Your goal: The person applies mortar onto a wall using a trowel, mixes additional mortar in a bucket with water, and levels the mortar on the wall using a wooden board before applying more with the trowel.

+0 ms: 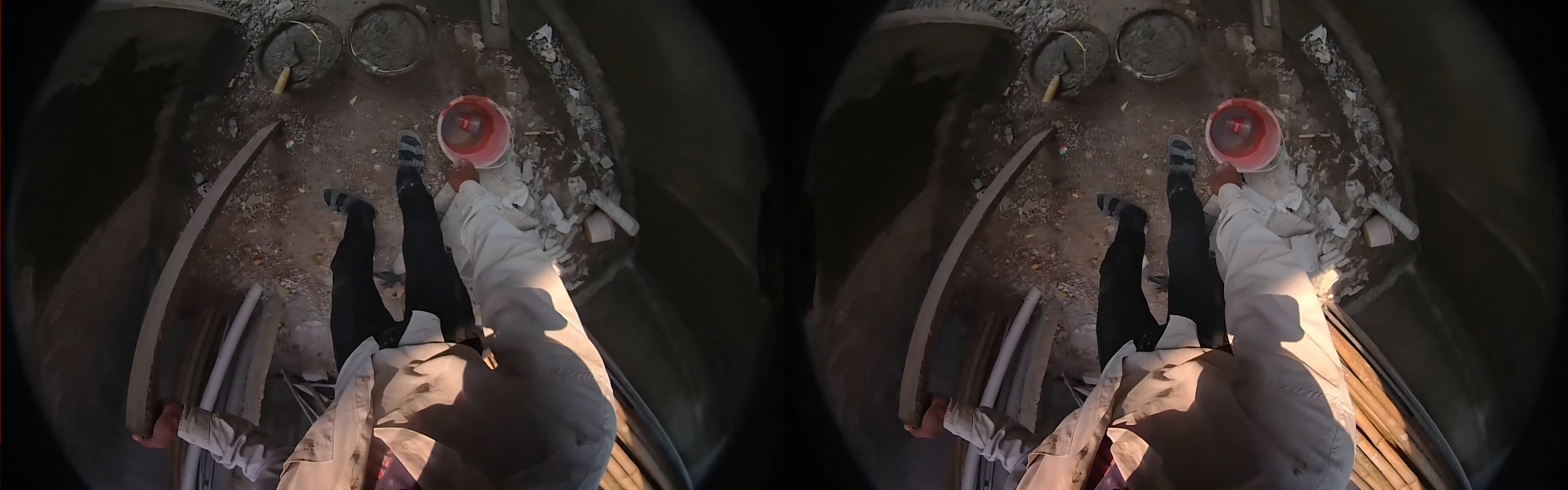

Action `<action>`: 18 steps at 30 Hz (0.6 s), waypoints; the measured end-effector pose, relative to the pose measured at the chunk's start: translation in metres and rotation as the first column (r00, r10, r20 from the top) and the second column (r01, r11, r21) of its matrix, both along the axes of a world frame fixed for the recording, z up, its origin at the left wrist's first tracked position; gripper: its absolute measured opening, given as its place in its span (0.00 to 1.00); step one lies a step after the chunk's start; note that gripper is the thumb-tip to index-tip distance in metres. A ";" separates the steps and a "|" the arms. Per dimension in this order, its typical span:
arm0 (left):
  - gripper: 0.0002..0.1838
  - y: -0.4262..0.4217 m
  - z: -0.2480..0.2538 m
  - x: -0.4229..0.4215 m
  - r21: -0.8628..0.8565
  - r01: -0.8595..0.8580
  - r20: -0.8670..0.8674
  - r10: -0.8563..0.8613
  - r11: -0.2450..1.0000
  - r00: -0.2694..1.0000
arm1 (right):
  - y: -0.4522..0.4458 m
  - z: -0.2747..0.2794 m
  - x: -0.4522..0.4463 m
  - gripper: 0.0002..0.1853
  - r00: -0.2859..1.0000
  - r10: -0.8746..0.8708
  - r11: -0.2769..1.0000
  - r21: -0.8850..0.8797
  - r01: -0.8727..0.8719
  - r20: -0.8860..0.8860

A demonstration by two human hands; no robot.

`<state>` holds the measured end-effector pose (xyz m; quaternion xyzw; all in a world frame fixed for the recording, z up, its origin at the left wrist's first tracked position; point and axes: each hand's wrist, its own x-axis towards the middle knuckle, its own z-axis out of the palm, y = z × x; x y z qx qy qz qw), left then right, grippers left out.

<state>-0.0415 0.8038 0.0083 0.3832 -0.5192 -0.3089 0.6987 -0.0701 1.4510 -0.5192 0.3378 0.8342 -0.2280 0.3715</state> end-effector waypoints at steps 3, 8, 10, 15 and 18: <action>0.17 -0.031 0.003 0.026 -0.066 -0.048 0.236 0.062 0.997 0.970 | 0.057 -0.085 -0.009 0.25 0.973 -0.222 0.974 -0.051 0.219 -0.060; 0.17 -0.025 -0.010 0.023 -0.063 -0.023 0.508 0.052 0.998 0.860 | 0.129 -0.259 0.002 0.24 0.740 -0.668 0.739 -0.188 0.647 -0.076; 0.17 -0.019 -0.019 0.015 -0.061 -0.014 0.566 0.046 0.998 0.823 | 0.130 -0.264 -0.025 0.22 0.606 -0.796 0.591 -0.242 0.770 -0.017; 0.18 -0.008 -0.038 -0.003 -0.056 0.013 0.638 0.026 0.998 0.769 | 0.150 -0.328 -0.040 0.19 0.322 -0.943 0.268 -0.385 0.883 0.082; 0.18 -0.004 -0.037 -0.004 -0.040 0.022 0.658 0.010 0.999 0.753 | 0.155 -0.357 -0.037 0.16 0.290 -0.956 0.230 -0.490 0.841 0.048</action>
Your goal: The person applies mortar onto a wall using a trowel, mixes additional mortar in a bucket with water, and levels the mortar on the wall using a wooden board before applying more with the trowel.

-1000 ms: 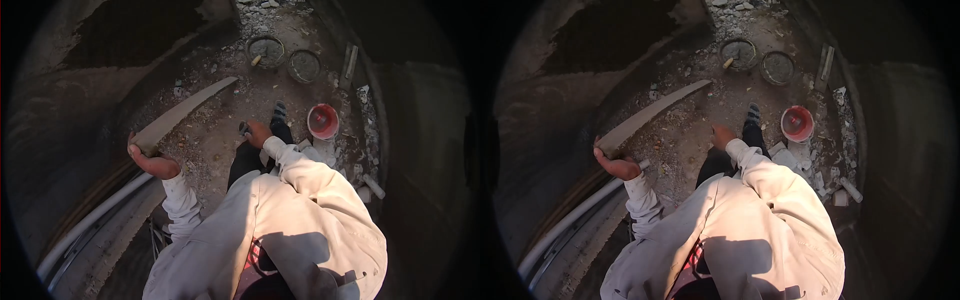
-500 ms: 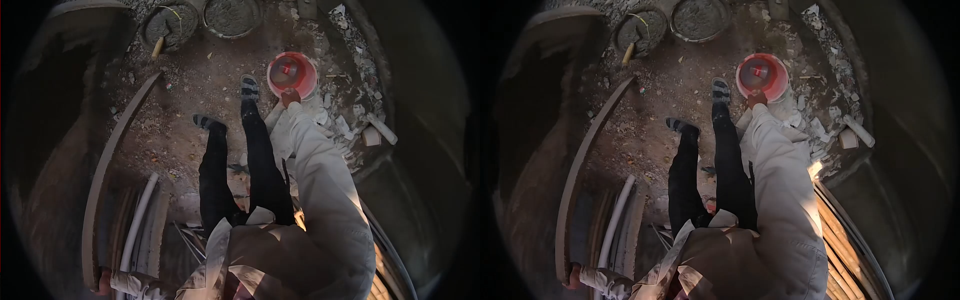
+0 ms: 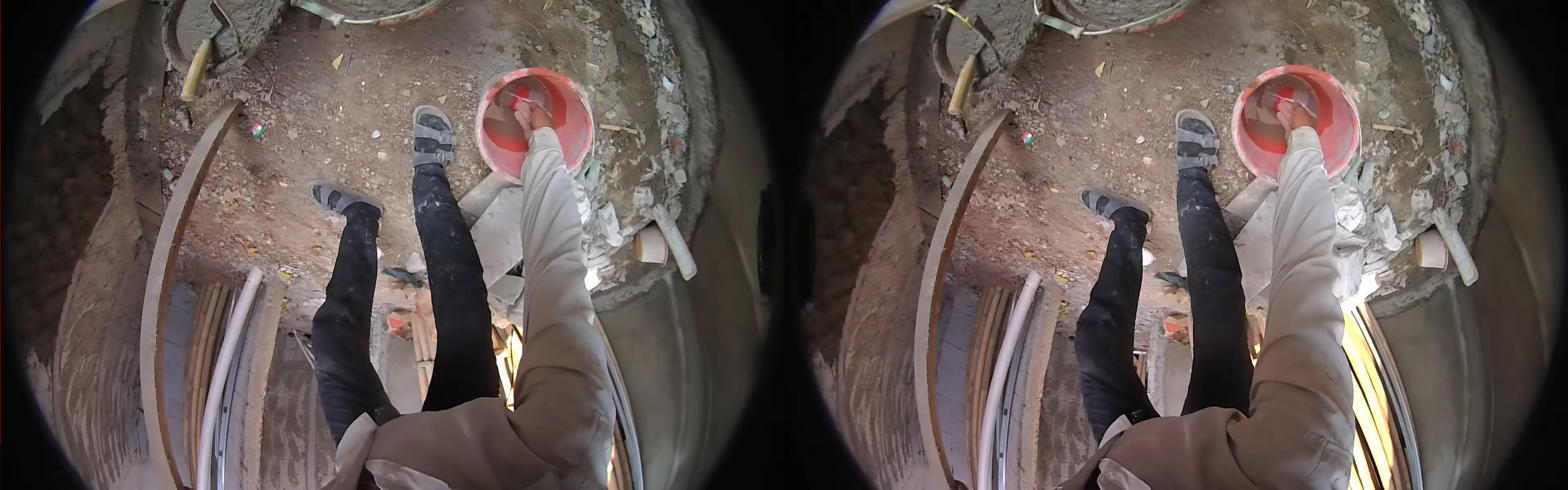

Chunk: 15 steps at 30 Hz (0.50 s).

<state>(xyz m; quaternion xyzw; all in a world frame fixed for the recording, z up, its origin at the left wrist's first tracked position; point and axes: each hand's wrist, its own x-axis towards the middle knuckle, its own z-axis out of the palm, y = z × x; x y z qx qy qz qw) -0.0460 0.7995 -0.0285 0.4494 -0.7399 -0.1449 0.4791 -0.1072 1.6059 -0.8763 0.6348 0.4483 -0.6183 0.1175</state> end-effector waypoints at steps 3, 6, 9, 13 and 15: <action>0.18 -0.005 0.009 0.008 0.039 0.004 0.013 -0.004 0.999 1.000 | -0.018 0.027 0.009 0.14 0.999 -0.006 0.988 0.154 0.001 0.037; 0.19 -0.015 0.024 0.033 0.096 0.005 -0.029 -0.002 0.995 1.000 | -0.030 0.076 0.018 0.13 0.984 0.180 0.886 0.432 -0.167 0.012; 0.19 -0.028 0.040 0.061 0.177 0.043 -0.076 -0.029 0.983 0.997 | -0.049 0.217 0.006 0.09 0.718 0.603 0.389 0.658 -0.646 0.348; 0.19 -0.056 0.049 0.083 0.307 0.310 -0.064 -0.305 0.900 0.950 | -0.049 0.357 0.007 0.11 0.519 0.834 0.245 0.717 -0.653 0.188; 0.20 -0.057 0.049 0.066 0.424 0.631 -0.521 -0.395 0.649 0.756 | -0.057 0.432 0.007 0.11 0.360 0.924 0.145 0.759 -0.635 0.125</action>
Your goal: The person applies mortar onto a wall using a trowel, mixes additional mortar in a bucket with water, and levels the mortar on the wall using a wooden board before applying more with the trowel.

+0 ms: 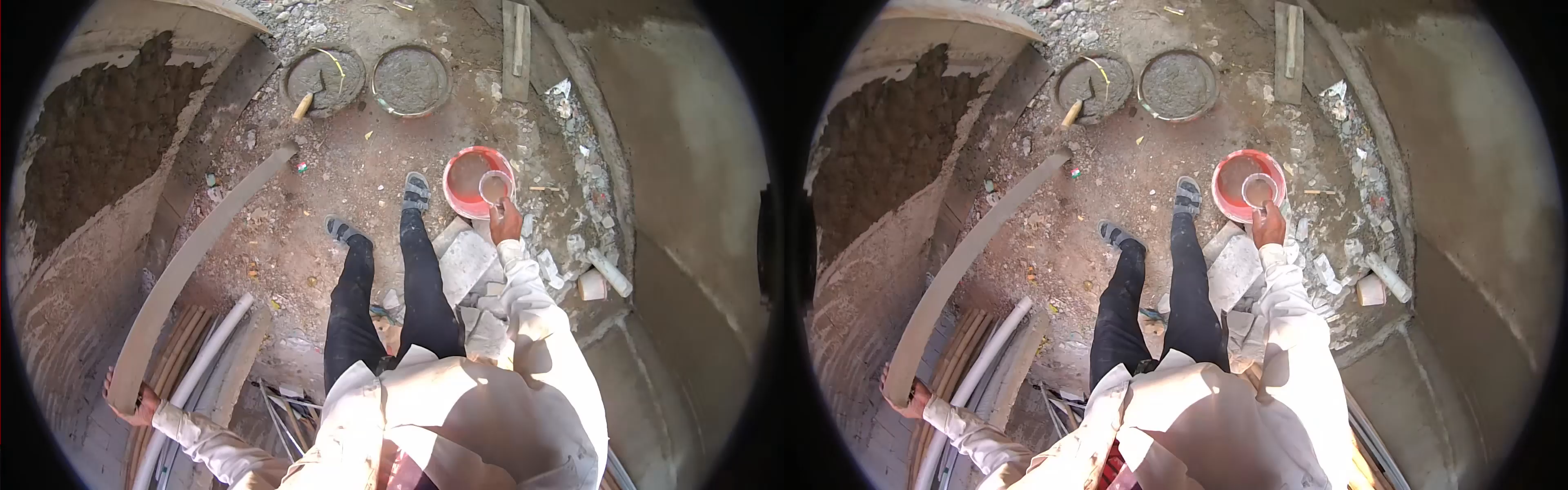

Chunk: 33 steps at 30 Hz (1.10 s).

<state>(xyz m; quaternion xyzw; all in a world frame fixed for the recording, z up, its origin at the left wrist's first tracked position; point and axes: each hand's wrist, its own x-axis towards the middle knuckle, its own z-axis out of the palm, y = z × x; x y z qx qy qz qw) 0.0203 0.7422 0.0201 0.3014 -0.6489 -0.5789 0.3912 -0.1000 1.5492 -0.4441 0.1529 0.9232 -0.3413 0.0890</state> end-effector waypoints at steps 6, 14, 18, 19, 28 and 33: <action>0.17 0.081 0.016 -0.099 0.350 0.106 -0.250 -0.016 0.931 0.968 | -0.085 0.249 -0.056 0.12 0.850 0.486 0.870 0.026 -0.492 -0.203; 0.39 0.042 0.029 -0.115 0.199 0.286 -0.104 -0.270 0.937 0.957 | -0.285 0.516 -0.095 0.13 0.507 0.736 0.573 0.013 -0.820 -0.449; 0.52 0.025 0.037 -0.115 0.116 0.290 0.019 -0.294 0.950 0.956 | -0.382 0.611 -0.098 0.12 0.191 0.821 0.330 0.175 -0.928 -0.537; 0.53 0.019 0.038 -0.112 0.096 0.288 0.033 -0.293 0.953 0.956 | -0.404 0.629 -0.097 0.11 0.104 0.833 0.265 0.228 -0.937 -0.544; 0.56 -0.014 0.030 -0.107 0.003 0.307 0.072 -0.306 0.952 0.949 | -0.552 0.687 -0.098 0.14 -0.195 0.918 -0.029 0.433 -0.901 -0.345; 0.54 -0.026 0.032 -0.097 0.027 0.311 0.059 -0.312 0.950 0.948 | -0.605 0.676 -0.094 0.14 -0.254 0.945 -0.098 0.558 -0.824 -0.208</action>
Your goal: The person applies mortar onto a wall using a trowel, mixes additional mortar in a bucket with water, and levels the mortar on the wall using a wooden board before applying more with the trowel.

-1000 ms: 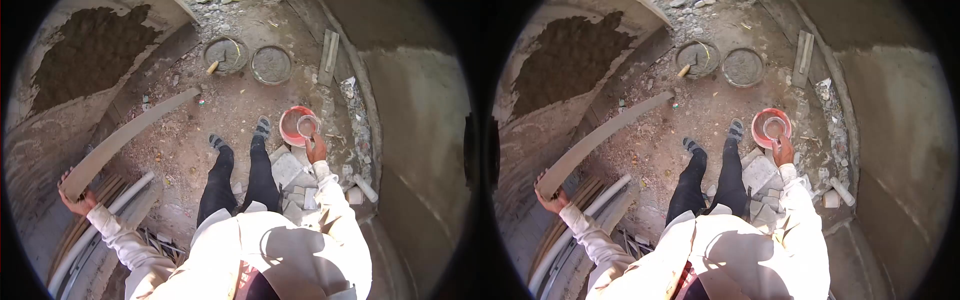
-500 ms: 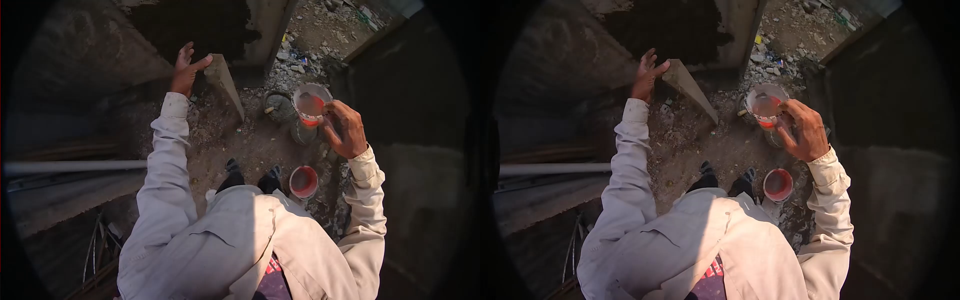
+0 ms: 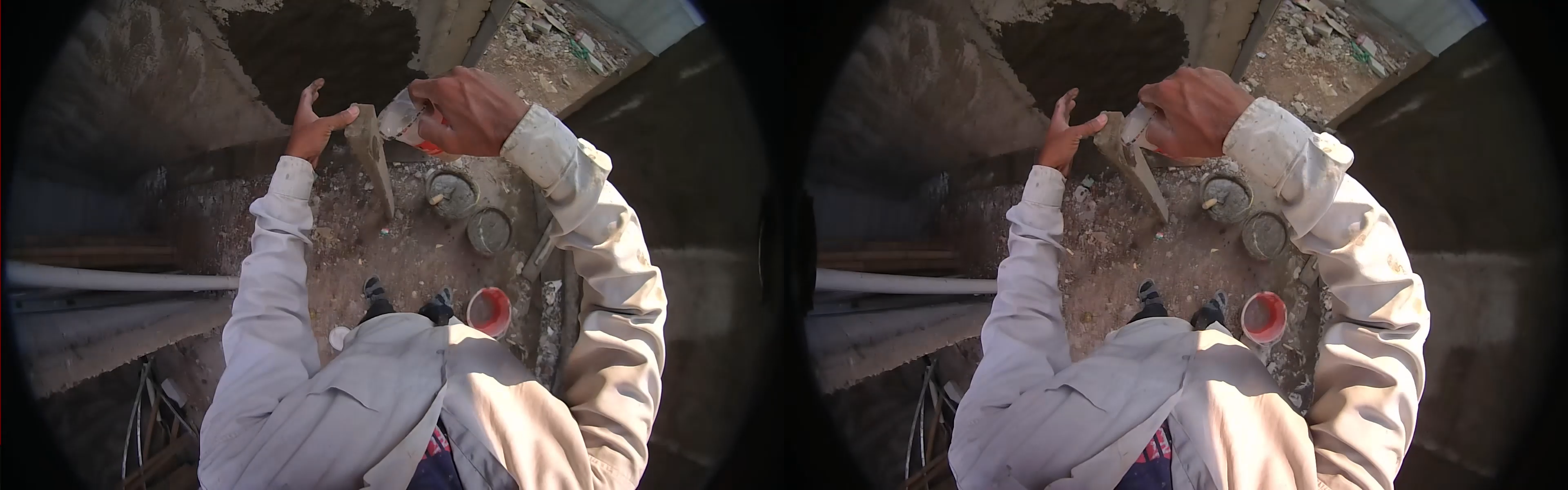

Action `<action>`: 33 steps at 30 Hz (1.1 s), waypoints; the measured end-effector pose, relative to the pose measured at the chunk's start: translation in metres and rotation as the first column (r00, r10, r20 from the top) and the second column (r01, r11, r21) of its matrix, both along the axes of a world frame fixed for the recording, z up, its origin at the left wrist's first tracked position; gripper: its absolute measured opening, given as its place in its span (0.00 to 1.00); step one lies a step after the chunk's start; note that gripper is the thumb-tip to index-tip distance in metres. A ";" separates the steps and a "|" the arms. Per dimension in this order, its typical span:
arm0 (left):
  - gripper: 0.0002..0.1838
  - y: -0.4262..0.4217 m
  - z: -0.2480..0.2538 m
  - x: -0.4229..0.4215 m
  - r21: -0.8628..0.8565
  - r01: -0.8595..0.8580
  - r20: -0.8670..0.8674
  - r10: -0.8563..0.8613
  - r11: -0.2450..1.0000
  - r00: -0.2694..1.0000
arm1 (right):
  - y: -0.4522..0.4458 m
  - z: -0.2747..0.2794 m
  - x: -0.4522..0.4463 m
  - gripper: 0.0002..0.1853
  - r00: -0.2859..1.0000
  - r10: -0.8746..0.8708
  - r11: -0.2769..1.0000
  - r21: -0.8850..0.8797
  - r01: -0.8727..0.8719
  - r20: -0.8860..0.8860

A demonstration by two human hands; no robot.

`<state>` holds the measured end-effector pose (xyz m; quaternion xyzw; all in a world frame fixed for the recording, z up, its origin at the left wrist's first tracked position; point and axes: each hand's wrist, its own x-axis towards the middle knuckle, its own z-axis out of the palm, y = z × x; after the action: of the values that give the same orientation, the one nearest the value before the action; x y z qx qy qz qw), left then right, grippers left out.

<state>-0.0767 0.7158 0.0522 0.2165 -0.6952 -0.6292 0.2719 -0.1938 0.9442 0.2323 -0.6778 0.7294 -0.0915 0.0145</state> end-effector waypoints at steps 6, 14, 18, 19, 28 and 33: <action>0.53 -0.010 -0.001 0.003 -0.005 0.000 0.015 0.000 1.000 1.000 | -0.024 -0.006 -0.004 0.15 0.998 -0.014 0.997 0.073 0.018 -0.061; 0.53 -0.014 -0.007 0.003 0.042 -0.009 0.007 0.009 0.999 1.000 | -0.041 -0.028 -0.016 0.17 0.995 -0.017 0.999 0.031 0.020 -0.099; 0.53 -0.008 -0.003 0.003 0.058 0.012 0.007 -0.012 0.998 1.000 | -0.041 -0.019 -0.017 0.19 0.997 -0.030 0.999 0.025 0.032 -0.073; 0.53 -0.008 -0.005 0.003 0.052 0.015 0.009 -0.015 0.999 1.000 | -0.039 -0.023 -0.018 0.19 0.998 -0.030 0.999 0.022 0.031 -0.060; 0.52 0.019 -0.003 0.014 0.092 0.039 0.030 -0.042 0.995 0.999 | 0.045 -0.145 -0.031 0.17 0.954 -0.221 0.974 0.000 0.225 0.202; 0.51 0.052 -0.006 0.032 0.155 -0.010 0.054 0.001 0.988 0.999 | 0.176 -0.266 -0.002 0.15 0.711 -0.470 0.835 0.003 0.550 0.522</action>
<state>-0.0449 0.7680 0.0465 0.2556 -0.6505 -0.6747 0.2373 -0.1956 1.1200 -0.0339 -0.4003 0.8491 -0.3207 0.1260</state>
